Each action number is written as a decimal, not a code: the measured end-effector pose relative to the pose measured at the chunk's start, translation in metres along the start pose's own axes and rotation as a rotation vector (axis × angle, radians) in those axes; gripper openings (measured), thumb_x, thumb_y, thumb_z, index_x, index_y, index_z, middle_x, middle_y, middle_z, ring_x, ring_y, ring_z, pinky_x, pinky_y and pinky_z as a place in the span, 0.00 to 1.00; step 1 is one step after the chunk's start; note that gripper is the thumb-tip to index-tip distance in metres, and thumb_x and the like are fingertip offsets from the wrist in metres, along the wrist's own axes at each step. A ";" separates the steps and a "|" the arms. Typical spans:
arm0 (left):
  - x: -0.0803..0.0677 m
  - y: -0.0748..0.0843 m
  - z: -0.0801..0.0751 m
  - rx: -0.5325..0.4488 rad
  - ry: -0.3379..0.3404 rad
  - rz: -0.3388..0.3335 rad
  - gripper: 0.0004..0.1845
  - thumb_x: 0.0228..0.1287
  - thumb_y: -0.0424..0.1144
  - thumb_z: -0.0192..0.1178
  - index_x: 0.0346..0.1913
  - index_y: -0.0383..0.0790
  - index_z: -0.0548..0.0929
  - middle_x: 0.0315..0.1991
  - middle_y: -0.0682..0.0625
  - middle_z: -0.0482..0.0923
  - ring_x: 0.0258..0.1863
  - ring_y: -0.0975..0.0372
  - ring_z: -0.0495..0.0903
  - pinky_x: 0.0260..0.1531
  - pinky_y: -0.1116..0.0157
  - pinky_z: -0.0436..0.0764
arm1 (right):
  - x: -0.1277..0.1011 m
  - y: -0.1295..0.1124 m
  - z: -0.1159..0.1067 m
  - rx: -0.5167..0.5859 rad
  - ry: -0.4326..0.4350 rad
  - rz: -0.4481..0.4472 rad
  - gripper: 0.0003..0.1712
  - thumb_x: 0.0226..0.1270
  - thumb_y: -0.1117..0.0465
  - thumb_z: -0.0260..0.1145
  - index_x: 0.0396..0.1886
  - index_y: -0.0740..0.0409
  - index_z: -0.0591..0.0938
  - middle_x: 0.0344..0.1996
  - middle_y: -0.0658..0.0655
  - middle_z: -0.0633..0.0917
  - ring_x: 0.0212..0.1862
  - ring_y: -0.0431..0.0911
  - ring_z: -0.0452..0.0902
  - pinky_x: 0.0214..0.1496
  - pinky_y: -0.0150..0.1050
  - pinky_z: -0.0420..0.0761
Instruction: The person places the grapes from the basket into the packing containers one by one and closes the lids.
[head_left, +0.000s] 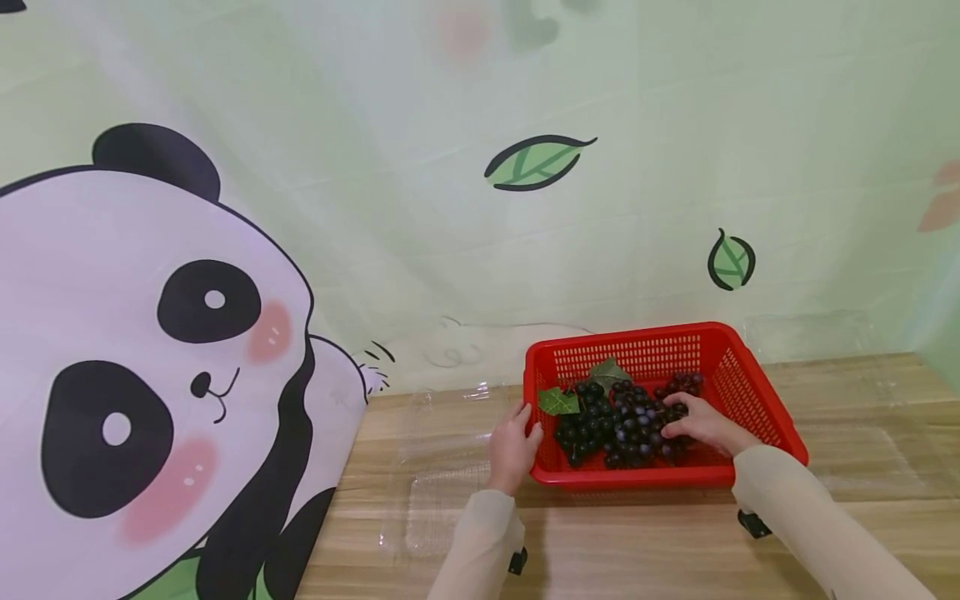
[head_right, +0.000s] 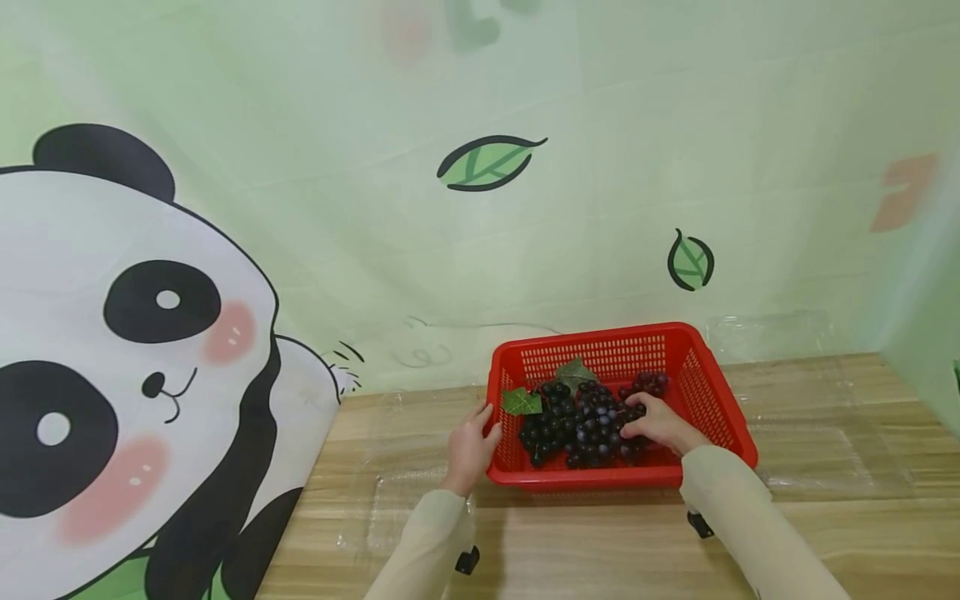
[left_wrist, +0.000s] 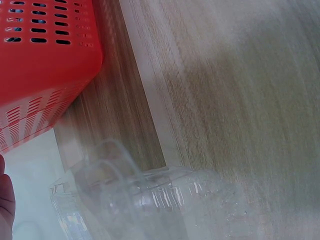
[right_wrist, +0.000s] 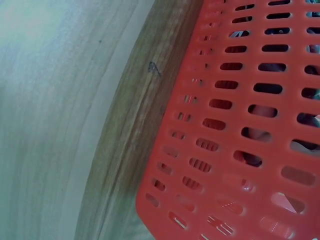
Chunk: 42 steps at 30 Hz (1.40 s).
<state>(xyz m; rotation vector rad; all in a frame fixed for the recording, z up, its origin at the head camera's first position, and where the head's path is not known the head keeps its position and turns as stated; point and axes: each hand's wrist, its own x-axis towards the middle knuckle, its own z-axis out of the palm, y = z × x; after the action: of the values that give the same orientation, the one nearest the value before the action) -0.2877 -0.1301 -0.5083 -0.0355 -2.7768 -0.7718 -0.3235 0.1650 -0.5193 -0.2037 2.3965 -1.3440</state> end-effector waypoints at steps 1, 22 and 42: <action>0.000 0.000 0.000 -0.001 -0.002 -0.002 0.21 0.59 0.40 0.54 0.56 0.38 0.73 0.58 0.46 0.70 0.56 0.53 0.71 0.53 0.58 0.71 | 0.000 0.000 0.000 0.001 0.000 0.001 0.37 0.52 0.60 0.63 0.59 0.69 0.59 0.56 0.75 0.62 0.50 0.59 0.66 0.49 0.55 0.69; 0.000 -0.001 0.001 -0.022 0.006 0.002 0.21 0.59 0.40 0.55 0.56 0.38 0.73 0.58 0.45 0.70 0.56 0.53 0.70 0.52 0.58 0.71 | 0.000 -0.002 0.000 0.003 0.056 -0.032 0.31 0.52 0.64 0.61 0.54 0.69 0.59 0.44 0.69 0.68 0.39 0.53 0.64 0.38 0.40 0.68; 0.001 -0.002 0.003 -0.018 0.019 0.009 0.21 0.58 0.39 0.55 0.55 0.37 0.73 0.57 0.45 0.71 0.55 0.53 0.71 0.53 0.58 0.71 | -0.002 -0.003 0.002 -0.009 0.055 -0.049 0.34 0.51 0.62 0.64 0.56 0.67 0.59 0.34 0.63 0.73 0.36 0.50 0.67 0.32 0.38 0.66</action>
<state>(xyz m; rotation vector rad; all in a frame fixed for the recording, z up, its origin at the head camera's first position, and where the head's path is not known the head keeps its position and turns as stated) -0.2892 -0.1305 -0.5122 -0.0432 -2.7500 -0.7910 -0.3213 0.1617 -0.5172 -0.2317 2.4587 -1.3776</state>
